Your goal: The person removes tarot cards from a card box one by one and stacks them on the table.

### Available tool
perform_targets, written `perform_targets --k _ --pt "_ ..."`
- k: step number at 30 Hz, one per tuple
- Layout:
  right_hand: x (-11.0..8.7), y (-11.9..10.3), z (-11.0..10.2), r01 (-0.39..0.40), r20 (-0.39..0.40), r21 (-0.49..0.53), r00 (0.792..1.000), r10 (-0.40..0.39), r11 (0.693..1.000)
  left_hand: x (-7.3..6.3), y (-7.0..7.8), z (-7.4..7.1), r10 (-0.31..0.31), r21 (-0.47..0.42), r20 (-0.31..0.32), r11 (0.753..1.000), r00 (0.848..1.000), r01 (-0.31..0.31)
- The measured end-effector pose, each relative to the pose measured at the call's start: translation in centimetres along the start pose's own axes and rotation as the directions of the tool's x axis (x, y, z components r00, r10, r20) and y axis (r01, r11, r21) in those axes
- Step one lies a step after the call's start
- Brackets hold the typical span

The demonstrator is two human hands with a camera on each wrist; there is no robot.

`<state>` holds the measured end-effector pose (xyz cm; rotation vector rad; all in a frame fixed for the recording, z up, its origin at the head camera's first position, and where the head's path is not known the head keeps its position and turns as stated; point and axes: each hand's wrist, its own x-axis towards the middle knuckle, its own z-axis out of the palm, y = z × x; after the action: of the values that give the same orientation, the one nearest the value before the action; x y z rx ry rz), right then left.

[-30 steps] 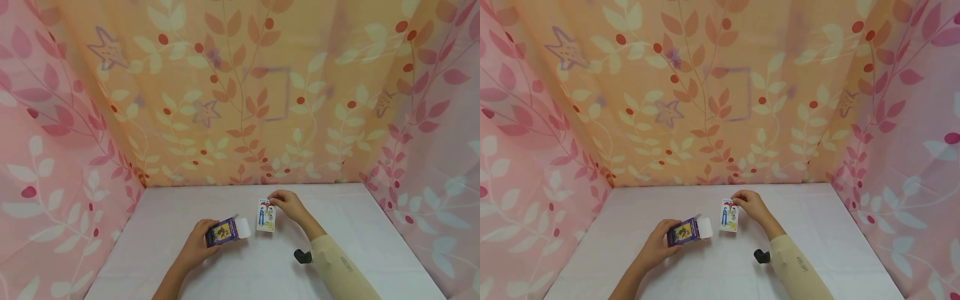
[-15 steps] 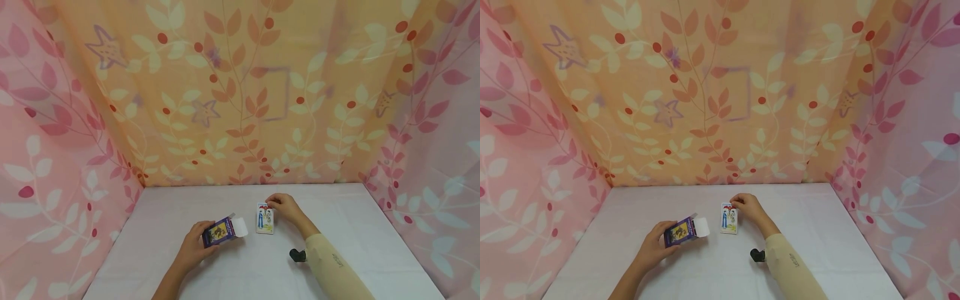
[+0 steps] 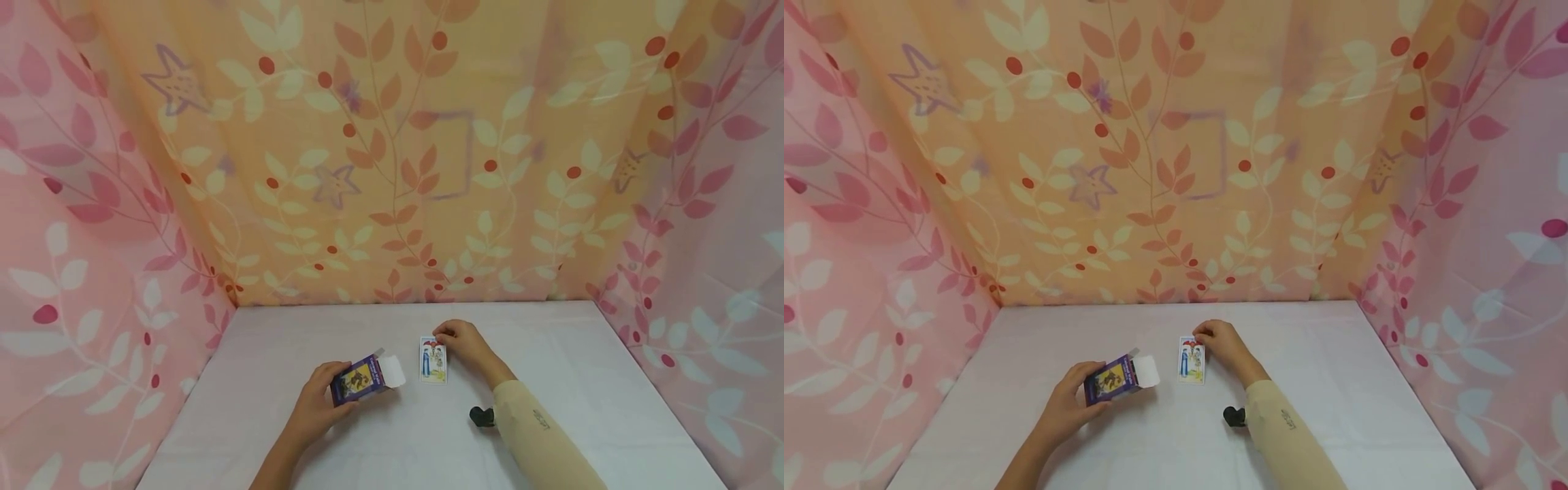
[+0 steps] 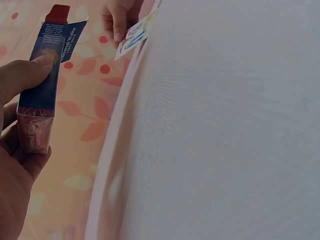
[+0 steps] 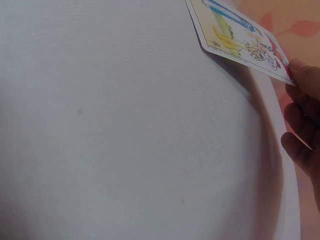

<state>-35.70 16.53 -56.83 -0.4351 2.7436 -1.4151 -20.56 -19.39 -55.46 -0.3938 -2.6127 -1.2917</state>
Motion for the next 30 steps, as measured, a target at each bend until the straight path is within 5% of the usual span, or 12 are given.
perform_targets --k 30 --pt "0.57 0.76 0.77 -0.025 0.062 -0.103 0.998 0.031 0.994 -0.70 0.10 0.35 0.002 -0.005 -0.033 1.000 0.999 -0.002"
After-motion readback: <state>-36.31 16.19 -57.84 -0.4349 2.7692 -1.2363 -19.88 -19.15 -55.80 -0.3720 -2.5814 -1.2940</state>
